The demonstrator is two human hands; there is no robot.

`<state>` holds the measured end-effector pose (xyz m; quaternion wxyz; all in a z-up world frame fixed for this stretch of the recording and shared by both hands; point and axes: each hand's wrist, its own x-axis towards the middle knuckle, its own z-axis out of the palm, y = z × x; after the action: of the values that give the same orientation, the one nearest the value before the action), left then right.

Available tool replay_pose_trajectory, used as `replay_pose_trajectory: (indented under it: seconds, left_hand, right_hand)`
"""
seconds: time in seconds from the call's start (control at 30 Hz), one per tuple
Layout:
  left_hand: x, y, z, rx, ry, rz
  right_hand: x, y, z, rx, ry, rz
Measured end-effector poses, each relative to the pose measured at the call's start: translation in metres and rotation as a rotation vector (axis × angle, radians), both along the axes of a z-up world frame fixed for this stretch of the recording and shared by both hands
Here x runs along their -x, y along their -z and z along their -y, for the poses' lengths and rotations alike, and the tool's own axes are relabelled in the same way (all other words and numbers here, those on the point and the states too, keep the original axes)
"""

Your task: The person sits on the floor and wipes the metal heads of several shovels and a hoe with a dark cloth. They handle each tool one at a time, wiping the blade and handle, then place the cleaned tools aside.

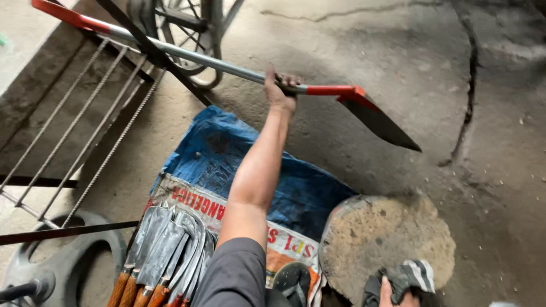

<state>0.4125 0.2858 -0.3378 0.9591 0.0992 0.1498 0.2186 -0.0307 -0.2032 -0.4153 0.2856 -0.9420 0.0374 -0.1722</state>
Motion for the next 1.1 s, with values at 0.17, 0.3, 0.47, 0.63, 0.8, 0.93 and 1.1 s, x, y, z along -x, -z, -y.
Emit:
replay_pose_trajectory:
  seconds: [0.17, 0.3, 0.47, 0.63, 0.8, 0.93, 1.1]
  left_hand:
    - [-0.012, -0.008, -0.003, 0.002, 0.148, 0.201]
    - [-0.002, -0.035, 0.0, -0.146, 0.23, 0.176]
    - [0.002, -0.06, 0.029, -0.121, 0.307, -0.01]
    - [-0.01, -0.04, 0.033, -0.182, -0.017, -0.029]
    - [-0.008, -0.003, 0.003, -0.231, -0.012, -0.131]
    - [0.007, 0.018, -0.014, -0.186, -0.052, -0.129]
    - [0.012, 0.044, -0.015, -0.114, -0.001, -0.183]
  right_hand:
    - [-0.01, 0.008, -0.013, -0.065, 0.069, 0.019]
    - [-0.017, 0.014, -0.01, -0.05, 0.04, -0.024]
    - [0.0, 0.015, -0.005, -0.038, 0.047, -0.074]
    - [-0.003, 0.011, 0.008, -0.017, 0.047, -0.082]
    - [0.003, 0.012, 0.01, 0.009, 0.104, -0.12]
    - [0.01, 0.003, 0.008, 0.033, 0.12, -0.142]
    - [0.016, -0.024, -0.012, 0.059, 0.132, -0.106]
